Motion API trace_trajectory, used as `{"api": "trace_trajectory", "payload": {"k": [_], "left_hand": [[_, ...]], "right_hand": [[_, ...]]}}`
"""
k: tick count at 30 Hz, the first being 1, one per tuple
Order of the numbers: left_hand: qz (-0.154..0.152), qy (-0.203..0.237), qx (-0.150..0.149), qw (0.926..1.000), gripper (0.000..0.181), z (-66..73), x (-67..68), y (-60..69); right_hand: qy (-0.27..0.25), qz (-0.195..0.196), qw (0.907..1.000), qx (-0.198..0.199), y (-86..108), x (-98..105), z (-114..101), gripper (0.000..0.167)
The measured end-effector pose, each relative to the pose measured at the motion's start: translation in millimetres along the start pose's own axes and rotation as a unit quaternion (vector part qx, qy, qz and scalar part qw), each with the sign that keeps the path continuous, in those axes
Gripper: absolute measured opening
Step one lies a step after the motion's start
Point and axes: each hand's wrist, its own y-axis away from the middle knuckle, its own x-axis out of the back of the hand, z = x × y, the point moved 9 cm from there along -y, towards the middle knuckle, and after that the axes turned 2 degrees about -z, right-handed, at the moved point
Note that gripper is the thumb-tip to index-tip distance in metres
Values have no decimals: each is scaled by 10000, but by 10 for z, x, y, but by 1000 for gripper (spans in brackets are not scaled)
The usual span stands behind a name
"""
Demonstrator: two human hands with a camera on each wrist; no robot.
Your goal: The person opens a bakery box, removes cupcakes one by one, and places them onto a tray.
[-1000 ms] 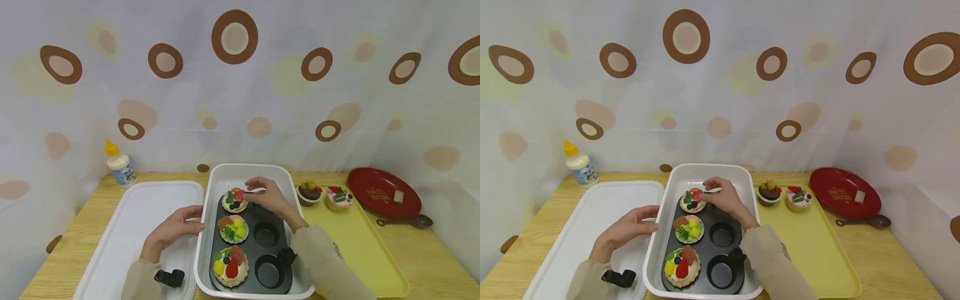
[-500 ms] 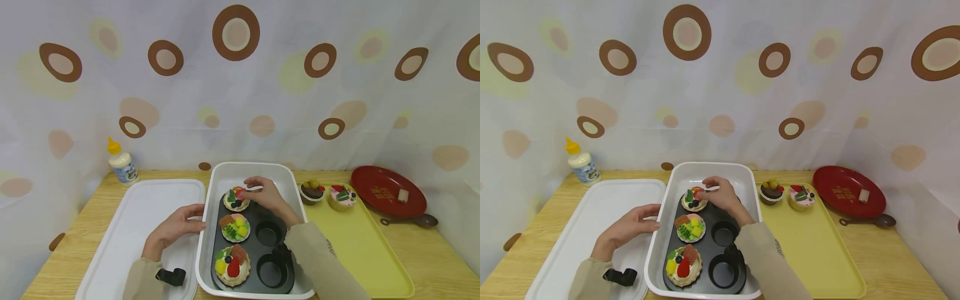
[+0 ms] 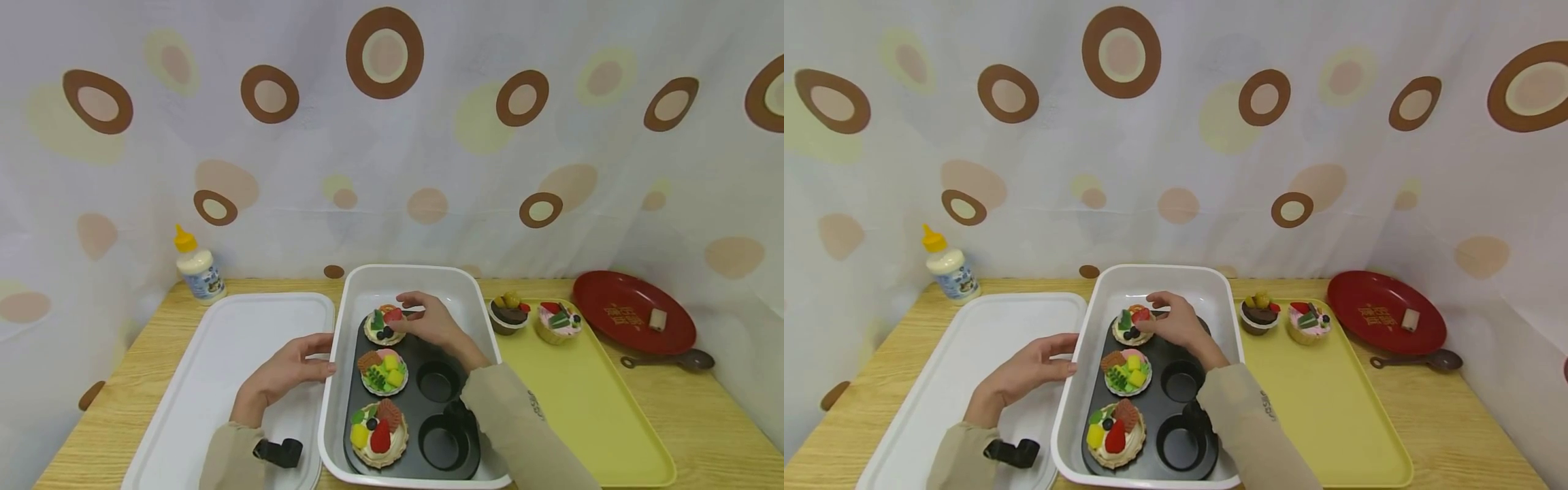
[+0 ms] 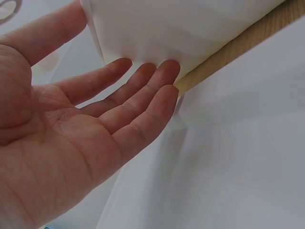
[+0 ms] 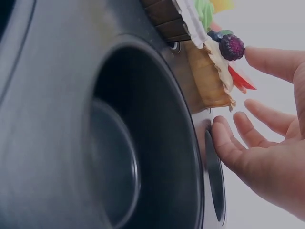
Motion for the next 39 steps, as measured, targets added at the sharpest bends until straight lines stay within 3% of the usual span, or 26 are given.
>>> {"api": "trace_trajectory", "payload": {"k": [6,10,15,18,23,30,34,39], "left_hand": [[24,-4,32,10000,64,4,0,2],[34,-22,33,10000,64,6,-3,6],[39,-25,36,10000,65,7,-3,16],[39,-27,25,10000,65,13,-2,18],[47,-35,46,10000,65,13,1,12],[58,-48,72,9999,66,8,8,9],[63,-53,79,9999,66,4,9,9],[61,-29,85,9999,66,2,6,10]], "right_hand": [[128,-56,9999,-92,-13,-35,5,49],[291,-220,9993,82,-23,-79,-15,46],[597,-722,9951,329,-25,-162,-10,65],[864,-806,9920,451,-40,-187,-2,74],[1306,-774,9872,479,-31,-201,-6,79],[1927,-594,9741,1026,-40,-212,-63,70],[2243,-290,9707,816,-32,-183,-47,68],[2283,-169,9713,654,-10,-163,-57,69]]}}
